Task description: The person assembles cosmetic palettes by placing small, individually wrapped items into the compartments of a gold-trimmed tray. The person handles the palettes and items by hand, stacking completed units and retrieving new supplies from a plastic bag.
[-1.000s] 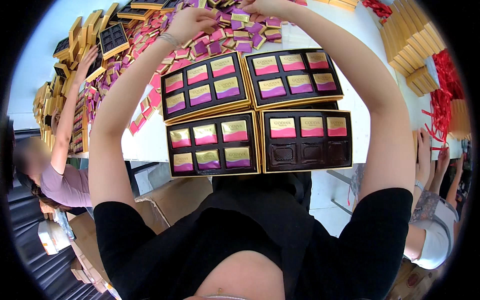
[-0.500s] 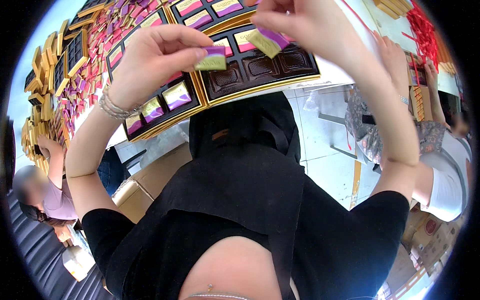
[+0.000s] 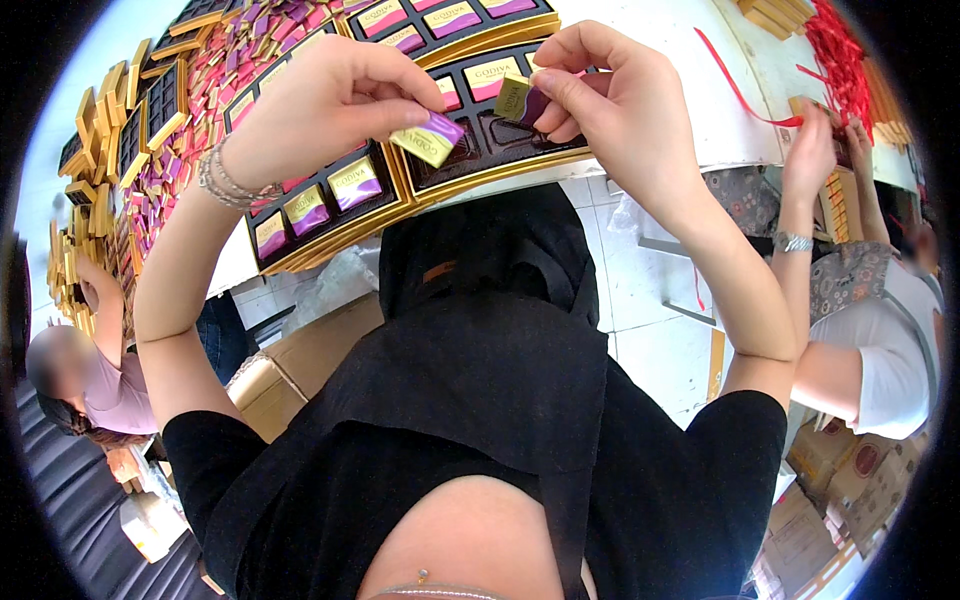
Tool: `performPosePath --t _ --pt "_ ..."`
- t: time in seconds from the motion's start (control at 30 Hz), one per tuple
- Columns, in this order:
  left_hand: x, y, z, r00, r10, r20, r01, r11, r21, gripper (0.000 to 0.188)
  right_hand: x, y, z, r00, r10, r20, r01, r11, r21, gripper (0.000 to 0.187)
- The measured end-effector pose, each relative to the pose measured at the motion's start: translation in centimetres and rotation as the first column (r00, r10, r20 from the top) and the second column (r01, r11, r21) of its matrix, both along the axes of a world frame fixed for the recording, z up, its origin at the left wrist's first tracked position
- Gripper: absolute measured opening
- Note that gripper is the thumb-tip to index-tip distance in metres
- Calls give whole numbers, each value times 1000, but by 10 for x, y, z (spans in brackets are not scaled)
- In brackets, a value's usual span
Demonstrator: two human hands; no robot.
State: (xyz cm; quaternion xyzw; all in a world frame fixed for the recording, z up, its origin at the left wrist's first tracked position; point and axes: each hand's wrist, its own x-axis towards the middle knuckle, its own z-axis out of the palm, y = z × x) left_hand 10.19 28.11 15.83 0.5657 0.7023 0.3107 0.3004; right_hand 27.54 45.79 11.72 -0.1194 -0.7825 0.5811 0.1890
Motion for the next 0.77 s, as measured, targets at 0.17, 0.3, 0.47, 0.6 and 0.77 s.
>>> performPosePath --t 0.17,0.3,0.47,0.6,0.77 --pt "3 -6 10 960 168 226 -171 985 -8 37 -1 -4 -2 999 -13 46 12 1000 29 10" --pt "5 -8 -1 850 174 498 -196 981 -9 41 0 -2 -5 999 -32 34 33 999 -33 9" --pt "14 -6 -6 709 300 639 -355 934 -45 27 -1 -2 7 988 -136 78 70 825 561 10" --pt "12 -9 -7 605 295 740 -387 921 -51 18 -12 2 14 987 -159 26 74 588 805 11" --pt "15 -13 -4 537 245 807 -383 923 -26 15 -17 -7 23 995 98 0 -96 977 189 26"
